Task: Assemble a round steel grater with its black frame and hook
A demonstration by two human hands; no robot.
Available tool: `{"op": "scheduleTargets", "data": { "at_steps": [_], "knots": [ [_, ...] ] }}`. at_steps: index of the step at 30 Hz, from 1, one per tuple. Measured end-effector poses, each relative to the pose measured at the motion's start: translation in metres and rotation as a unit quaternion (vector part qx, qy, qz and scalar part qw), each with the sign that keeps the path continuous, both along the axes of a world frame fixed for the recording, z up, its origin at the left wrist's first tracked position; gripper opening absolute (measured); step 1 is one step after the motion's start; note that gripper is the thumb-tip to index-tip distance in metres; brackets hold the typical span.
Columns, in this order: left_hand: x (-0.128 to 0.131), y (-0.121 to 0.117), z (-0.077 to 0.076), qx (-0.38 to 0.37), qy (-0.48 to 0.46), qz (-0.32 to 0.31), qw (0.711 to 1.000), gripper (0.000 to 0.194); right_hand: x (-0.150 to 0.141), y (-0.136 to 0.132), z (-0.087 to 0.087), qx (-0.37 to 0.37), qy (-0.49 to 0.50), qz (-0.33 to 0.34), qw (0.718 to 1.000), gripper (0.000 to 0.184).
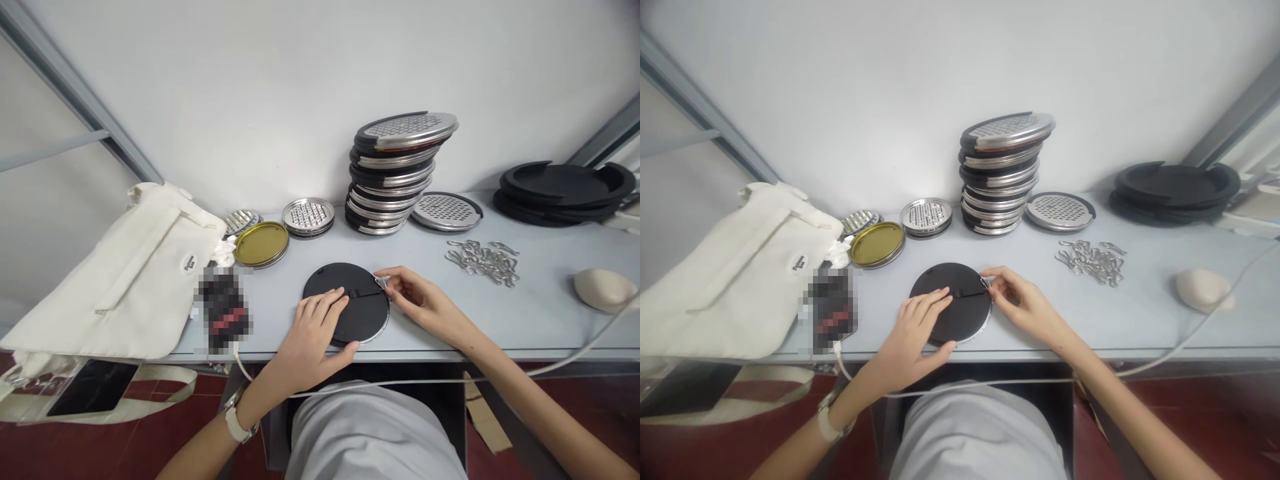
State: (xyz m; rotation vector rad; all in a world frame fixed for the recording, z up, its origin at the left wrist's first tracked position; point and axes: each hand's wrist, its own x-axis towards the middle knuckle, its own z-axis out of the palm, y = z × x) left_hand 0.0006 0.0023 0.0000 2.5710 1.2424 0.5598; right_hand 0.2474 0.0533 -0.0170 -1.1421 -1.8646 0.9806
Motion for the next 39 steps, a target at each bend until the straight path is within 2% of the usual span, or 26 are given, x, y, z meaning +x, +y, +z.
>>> {"op": "scheduleTargets", "data": {
  "at_steps": [12,21,26,39],
  "knots": [
    [0.0003,0.0003,-0.0008,0.008,-0.004,0.001,1.000,0.056,-0.0014,-0.0006,0.0035,0.014,-0.032,-0.002,0.999,0.028],
    [0.0004,0.0005,-0.0006,0.007,-0.006,0.000,1.000,0.056,0.0007,0.0001,-0.0007,0.043,-0.044,-0.013,0.998,0.026],
    [0.0002,0.0000,-0.0004,0.008,-0.003,0.001,1.000,0.056,0.0008,-0.0001,0.0025,0.067,-0.061,-0.026,0.996,0.029],
    [0.0000,0.0002,-0.0014,0.006,-0.002,0.000,1.000,0.056,-0.0003,-0.0017,0.0083,0.069,-0.096,-0.039,0.992,0.036]
  ]
}}
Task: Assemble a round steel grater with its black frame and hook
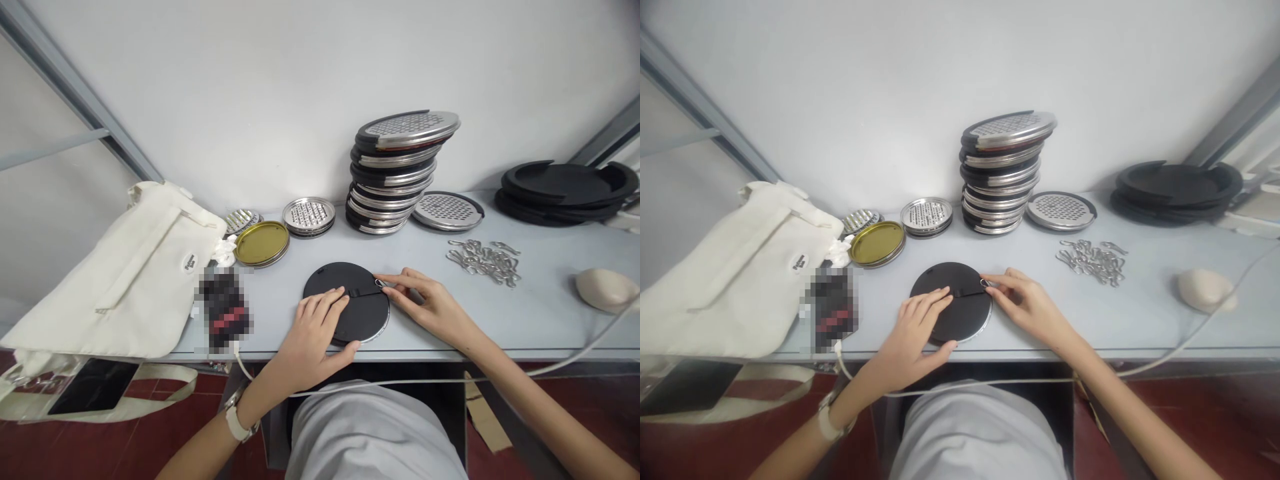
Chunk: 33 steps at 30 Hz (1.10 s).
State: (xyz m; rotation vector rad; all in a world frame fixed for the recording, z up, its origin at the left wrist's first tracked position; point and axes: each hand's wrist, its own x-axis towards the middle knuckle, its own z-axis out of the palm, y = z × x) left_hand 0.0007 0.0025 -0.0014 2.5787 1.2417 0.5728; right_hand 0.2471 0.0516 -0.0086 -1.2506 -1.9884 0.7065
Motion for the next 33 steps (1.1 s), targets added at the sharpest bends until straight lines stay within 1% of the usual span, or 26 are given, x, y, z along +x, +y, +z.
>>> {"op": "scheduleTargets", "data": {
  "at_steps": [12,18,23,33],
  "knots": [
    [-0.0004,-0.0004,0.0020,-0.006,-0.001,-0.001,1.000,0.055,0.0009,0.0017,-0.0012,0.010,0.005,0.013,1.000,0.033],
    [-0.0001,-0.0005,0.0007,0.000,-0.001,0.002,1.000,0.056,-0.0010,0.0015,-0.0006,0.000,0.017,0.019,1.000,0.033],
    [-0.0002,-0.0007,0.0001,-0.003,0.006,0.000,1.000,0.057,-0.0022,0.0002,0.0005,-0.020,0.008,0.020,1.000,0.031],
    [0.0000,-0.0006,0.0009,-0.003,0.003,-0.001,1.000,0.056,-0.0022,-0.0018,0.0006,-0.027,-0.006,0.025,0.999,0.026]
  ]
}}
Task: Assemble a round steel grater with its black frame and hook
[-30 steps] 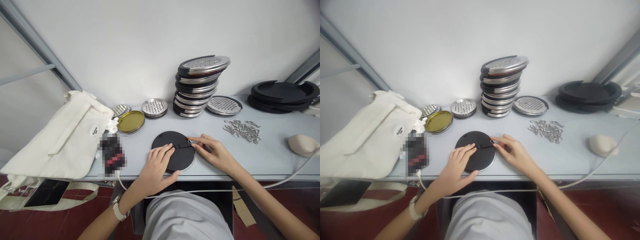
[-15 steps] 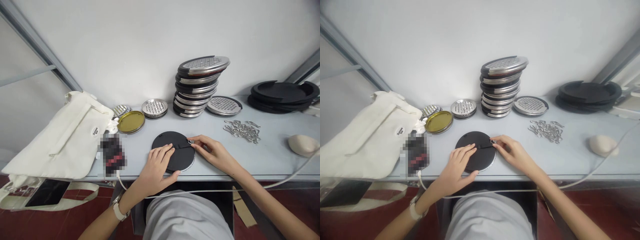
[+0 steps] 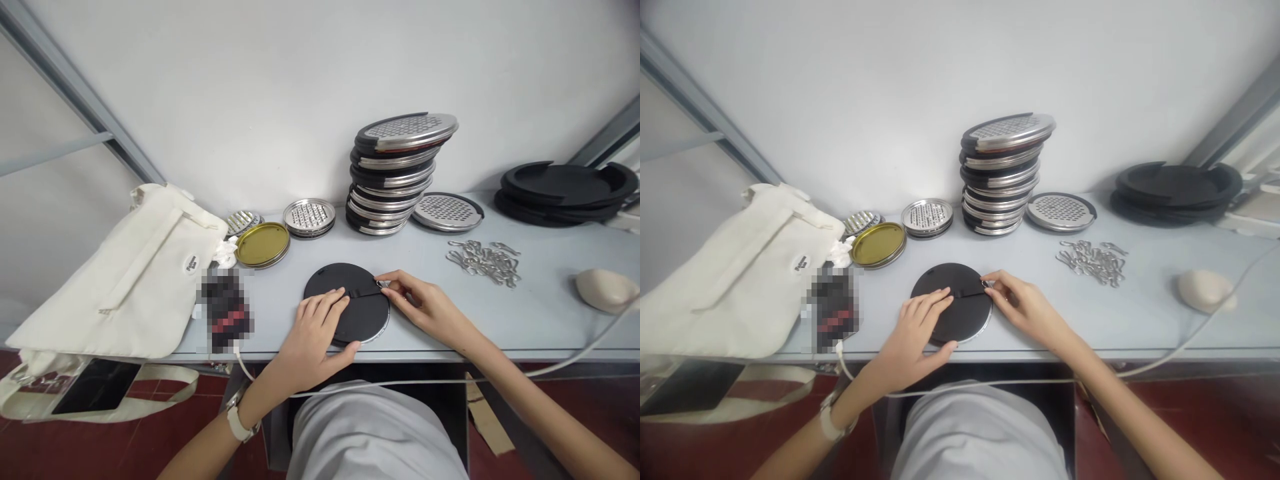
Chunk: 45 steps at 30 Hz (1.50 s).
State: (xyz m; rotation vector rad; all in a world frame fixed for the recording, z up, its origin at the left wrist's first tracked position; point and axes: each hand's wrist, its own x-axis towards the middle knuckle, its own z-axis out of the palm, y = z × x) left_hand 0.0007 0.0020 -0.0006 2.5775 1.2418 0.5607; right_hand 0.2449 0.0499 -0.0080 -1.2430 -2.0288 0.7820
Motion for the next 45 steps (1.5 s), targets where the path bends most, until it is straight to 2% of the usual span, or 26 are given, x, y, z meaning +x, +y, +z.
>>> {"op": "scheduleTargets", "data": {
  "at_steps": [19,25,33,41,45],
  "knots": [
    [0.0000,0.0008,-0.0010,0.001,0.000,0.001,1.000,0.057,0.0009,-0.0010,-0.0033,0.007,-0.012,0.019,1.000,0.022],
    [0.0006,0.0005,-0.0009,0.006,-0.005,0.003,1.000,0.056,-0.0015,-0.0020,-0.0009,0.014,0.001,-0.003,1.000,0.020],
    [0.0004,0.0003,0.0005,0.003,-0.006,0.002,1.000,0.055,-0.0008,-0.0001,-0.0031,0.035,0.029,-0.046,0.998,0.026],
    [0.0005,0.0002,0.0007,0.007,-0.005,0.003,1.000,0.055,-0.0027,0.0008,-0.0002,0.012,0.040,-0.018,0.999,0.023],
    [0.0008,0.0001,0.0006,0.003,-0.004,0.002,1.000,0.055,-0.0027,0.0006,0.0011,0.028,0.033,-0.026,0.999,0.019]
  ]
}}
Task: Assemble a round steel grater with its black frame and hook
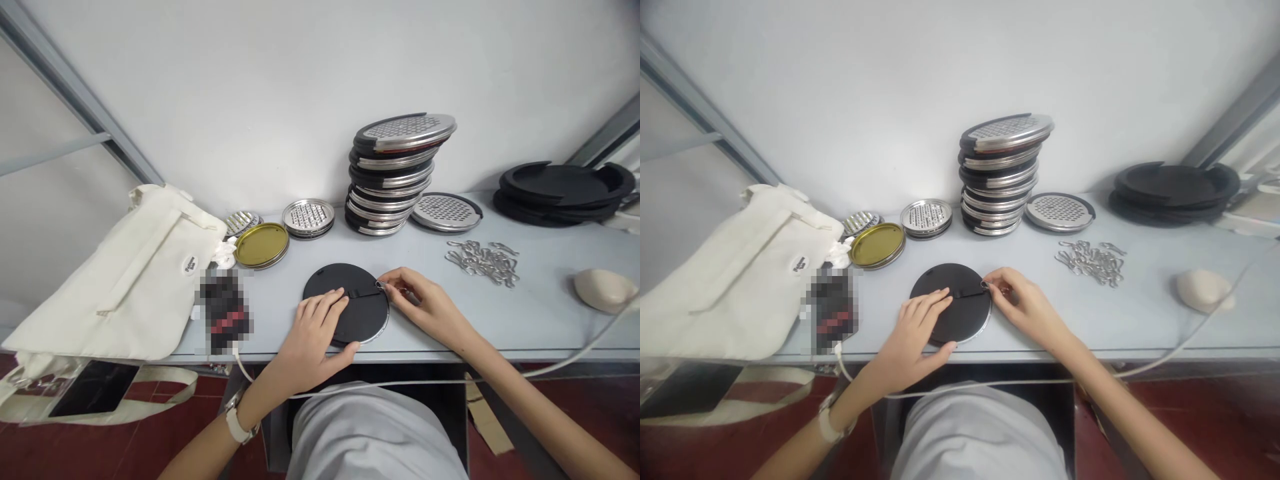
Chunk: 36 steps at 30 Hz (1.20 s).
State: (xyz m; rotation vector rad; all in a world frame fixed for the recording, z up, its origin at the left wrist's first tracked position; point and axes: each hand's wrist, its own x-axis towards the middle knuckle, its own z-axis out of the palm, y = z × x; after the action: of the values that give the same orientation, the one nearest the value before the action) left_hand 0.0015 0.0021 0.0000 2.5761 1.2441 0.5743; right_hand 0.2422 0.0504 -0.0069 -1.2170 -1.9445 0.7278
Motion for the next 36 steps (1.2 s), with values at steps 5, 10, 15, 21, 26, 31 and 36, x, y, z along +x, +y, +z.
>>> {"op": "scheduleTargets", "data": {
  "at_steps": [5,10,15,21,26,31,36],
  "knots": [
    [0.0001,0.0001,-0.0005,-0.002,0.004,-0.002,1.000,0.055,0.0005,0.0008,-0.0002,0.020,-0.002,-0.006,1.000,0.016],
    [-0.0003,0.0003,0.0007,0.003,-0.001,0.000,1.000,0.055,0.0011,0.0012,-0.0002,0.028,-0.003,-0.008,1.000,0.015],
    [-0.0011,0.0001,0.0010,0.004,0.000,0.000,1.000,0.056,0.0015,0.0014,0.0012,0.041,-0.008,-0.012,0.999,0.015],
    [-0.0002,-0.0003,0.0004,0.008,0.000,0.002,1.000,0.055,0.0018,0.0014,0.0005,0.042,-0.008,-0.016,0.999,0.017],
    [-0.0006,-0.0003,0.0000,0.005,0.001,0.001,1.000,0.056,0.0017,0.0014,-0.0040,0.002,0.012,-0.018,1.000,0.020],
    [-0.0006,-0.0002,0.0000,0.007,0.000,0.004,1.000,0.056,0.0014,0.0026,-0.0067,-0.005,0.035,-0.011,0.999,0.025],
    [0.0000,0.0002,0.0006,0.001,-0.004,0.001,1.000,0.056,0.0008,0.0030,-0.0071,-0.008,0.042,0.001,0.999,0.024]
  ]
}}
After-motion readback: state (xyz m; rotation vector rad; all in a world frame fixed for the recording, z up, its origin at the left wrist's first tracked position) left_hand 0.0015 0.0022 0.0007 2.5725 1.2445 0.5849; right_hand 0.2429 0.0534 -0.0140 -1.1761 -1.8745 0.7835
